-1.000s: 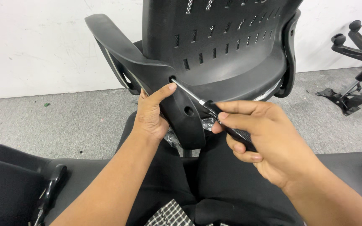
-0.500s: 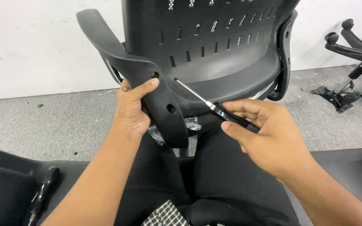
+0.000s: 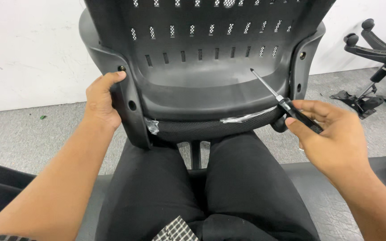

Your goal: The person uses a screwdriver to tighten screws on the underside of a black office chair seat, securing the seat to its frame. The person works on multiple screw locations around the seat perimeter.

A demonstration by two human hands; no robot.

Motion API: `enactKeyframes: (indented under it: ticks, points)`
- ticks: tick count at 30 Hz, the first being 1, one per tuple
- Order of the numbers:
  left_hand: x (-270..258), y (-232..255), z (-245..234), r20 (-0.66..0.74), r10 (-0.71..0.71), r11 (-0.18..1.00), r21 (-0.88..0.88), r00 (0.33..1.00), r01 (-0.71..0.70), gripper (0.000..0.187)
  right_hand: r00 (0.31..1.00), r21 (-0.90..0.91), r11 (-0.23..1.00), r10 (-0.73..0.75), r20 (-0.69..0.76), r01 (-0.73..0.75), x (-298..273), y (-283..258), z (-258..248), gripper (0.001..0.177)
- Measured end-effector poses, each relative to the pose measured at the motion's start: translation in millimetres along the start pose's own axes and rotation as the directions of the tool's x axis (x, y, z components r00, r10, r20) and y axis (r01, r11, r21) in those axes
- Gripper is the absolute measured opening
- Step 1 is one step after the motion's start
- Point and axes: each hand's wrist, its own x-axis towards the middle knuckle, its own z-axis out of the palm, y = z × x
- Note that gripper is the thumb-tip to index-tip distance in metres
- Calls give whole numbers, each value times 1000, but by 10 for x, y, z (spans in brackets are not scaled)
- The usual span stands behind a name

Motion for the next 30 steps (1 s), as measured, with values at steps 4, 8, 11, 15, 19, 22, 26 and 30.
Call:
enactKeyframes:
  ticks: [4, 8, 11, 15, 19, 22, 26, 30]
  points:
    - [137, 111, -60, -46, -57, 996, 70, 997, 60, 36, 996, -18, 999, -36, -76, 34, 39, 95, -35, 39]
    - [262, 226, -50, -144, -82, 978, 179, 986, 107, 39, 989, -141, 988, -75, -129, 57, 109, 268, -40, 36]
    - [343, 263, -13, -148, -32, 975, 214, 988, 64, 40, 949, -135, 953, -290, -126, 273, 190, 418, 34, 40]
    - [368, 280, -60, -161, -28, 972, 227, 987, 65, 42, 998, 159, 987, -34, 49, 25, 311, 542, 146, 49]
    - [373, 275, -84, -205, -20, 966, 249, 979, 72, 45, 986, 344, 938, -11, 164, -47, 446, 606, 129, 55]
    - [361, 297, -92, -186, -9, 972, 228, 982, 52, 45, 979, 444, 893, -23, 204, -71, 455, 639, 117, 53]
    - [350, 351, -104, -210, -45, 973, 212, 977, 90, 42, 982, 484, 869, 6, 189, -99, 376, 621, 124, 57]
    - [307, 374, -102, -159, -81, 977, 184, 984, 110, 40, 977, 403, 900, 97, 190, -168, 312, 608, 87, 61]
